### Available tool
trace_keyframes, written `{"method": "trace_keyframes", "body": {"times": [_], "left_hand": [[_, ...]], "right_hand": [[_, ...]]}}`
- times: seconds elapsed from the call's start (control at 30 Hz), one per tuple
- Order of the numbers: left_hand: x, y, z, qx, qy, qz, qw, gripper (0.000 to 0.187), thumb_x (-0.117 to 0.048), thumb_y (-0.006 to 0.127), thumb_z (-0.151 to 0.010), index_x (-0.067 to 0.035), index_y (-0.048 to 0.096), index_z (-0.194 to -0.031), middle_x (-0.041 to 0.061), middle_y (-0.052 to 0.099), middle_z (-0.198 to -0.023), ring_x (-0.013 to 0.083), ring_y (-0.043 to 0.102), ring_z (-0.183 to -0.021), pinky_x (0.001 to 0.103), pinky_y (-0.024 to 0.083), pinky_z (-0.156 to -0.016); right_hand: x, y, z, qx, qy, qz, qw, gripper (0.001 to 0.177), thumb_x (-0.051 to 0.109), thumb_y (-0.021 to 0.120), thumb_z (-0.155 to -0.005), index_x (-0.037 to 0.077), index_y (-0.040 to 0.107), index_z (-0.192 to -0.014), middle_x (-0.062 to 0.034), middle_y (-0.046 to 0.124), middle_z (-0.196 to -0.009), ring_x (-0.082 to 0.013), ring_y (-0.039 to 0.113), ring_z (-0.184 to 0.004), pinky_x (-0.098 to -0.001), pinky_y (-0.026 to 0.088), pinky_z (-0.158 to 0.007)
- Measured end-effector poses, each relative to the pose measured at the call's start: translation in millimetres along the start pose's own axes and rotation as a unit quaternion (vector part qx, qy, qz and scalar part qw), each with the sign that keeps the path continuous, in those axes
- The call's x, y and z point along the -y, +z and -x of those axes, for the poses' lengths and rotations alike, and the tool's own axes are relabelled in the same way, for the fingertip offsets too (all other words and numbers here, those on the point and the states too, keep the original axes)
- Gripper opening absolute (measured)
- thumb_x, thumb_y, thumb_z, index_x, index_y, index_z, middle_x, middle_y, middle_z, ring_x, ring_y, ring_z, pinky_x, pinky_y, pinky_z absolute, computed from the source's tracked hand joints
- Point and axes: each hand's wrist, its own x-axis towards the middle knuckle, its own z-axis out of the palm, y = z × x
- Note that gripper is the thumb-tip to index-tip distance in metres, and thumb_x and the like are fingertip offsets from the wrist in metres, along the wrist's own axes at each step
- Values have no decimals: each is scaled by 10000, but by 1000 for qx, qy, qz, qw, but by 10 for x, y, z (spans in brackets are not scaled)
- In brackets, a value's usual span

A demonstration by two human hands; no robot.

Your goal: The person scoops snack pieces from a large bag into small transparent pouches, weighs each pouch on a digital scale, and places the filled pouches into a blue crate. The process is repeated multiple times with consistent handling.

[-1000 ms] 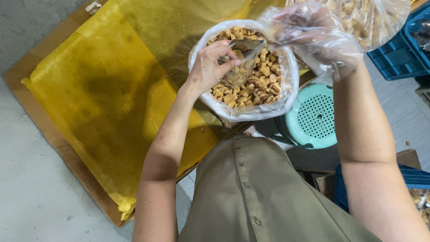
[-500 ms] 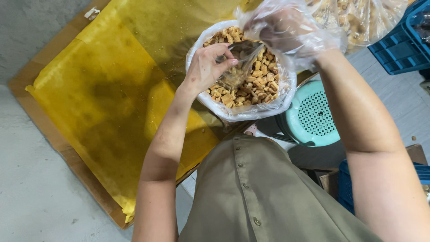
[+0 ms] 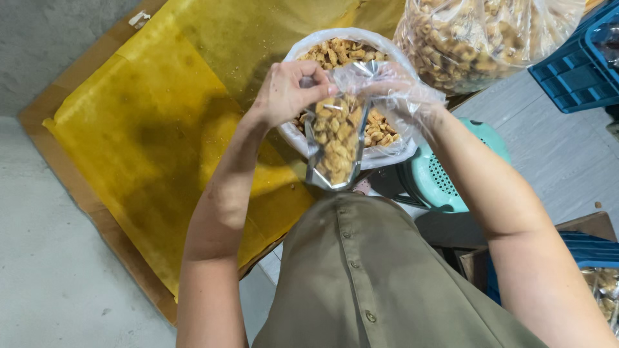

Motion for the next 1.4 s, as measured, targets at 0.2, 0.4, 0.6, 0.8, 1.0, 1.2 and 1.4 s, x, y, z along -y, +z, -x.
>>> {"method": "trace_keyframes", "body": {"times": [0.2, 0.4, 0.6, 0.8, 1.0, 1.2, 1.4], "left_hand": [[181, 131, 324, 53, -106, 78, 990, 234, -303, 789, -924, -82, 713, -946, 62, 689, -825, 132, 556, -659, 269, 447, -554], [135, 135, 472, 28, 18, 81, 996, 337, -303, 768, -882, -115, 611, -1113, 7, 734, -1051, 105, 686, -950, 279, 538, -837], [-55, 94, 314, 105, 38, -70, 991, 295, -284, 732, -913, -75, 737, -1120, 119, 771, -946, 165, 725, -835, 348, 579, -774], [-270, 392, 85, 252, 35, -175, 951, 231, -225, 668, -897, -21, 735, -983, 140, 742, -771, 212, 730, -684, 356, 573, -661], [-412, 664, 200, 323, 144, -231, 907, 236, -204, 663, -888, 24, 711, -847, 185, 672, -688, 271, 677, -624, 394, 551, -651], [-367, 732, 233, 361, 213, -256, 871, 214, -206, 648, -846, 0, 705, -824, 186, 647, -644, 304, 655, -577, 423, 536, -625], [-452, 1232, 191, 322, 304, -317, 839, 387, -441, 670, -997, -73, 783, -957, 205, 700, -774, 377, 692, -763, 486, 538, -714]], "right_hand": [[-334, 227, 127, 13, -30, 37, 999, 287, 218, 825, -848, 46, 736, -1060, -57, 766, -952, -147, 688, -859, -268, 558, -778], [-461, 212, 233, -15, -39, 40, 998, 245, 179, 832, -874, 12, 747, -1032, -96, 741, -941, -140, 662, -822, -263, 576, -694], [-372, 365, 581, -48, -41, -26, 998, 225, 195, 759, -905, 53, 754, -1080, -37, 766, -983, -104, 704, -893, -246, 574, -771], [-258, 743, 1116, -80, -78, -82, 990, 201, 174, 713, -964, -8, 746, -1042, -18, 738, -943, -100, 651, -860, -247, 529, -731], [-436, 915, 1646, -168, -39, -146, 974, 213, 184, 700, -983, -4, 778, -1045, -40, 737, -927, -94, 644, -804, -259, 543, -716], [-725, 867, 2179, -265, -22, -212, 940, 310, 215, 669, -964, 5, 729, -1183, -52, 763, -963, -130, 716, -841, -293, 630, -723], [-1186, 755, 2697, -336, -51, -196, 920, 340, 229, 670, -996, -46, 724, -1187, -97, 741, -948, -164, 709, -811, -307, 635, -668]]}}
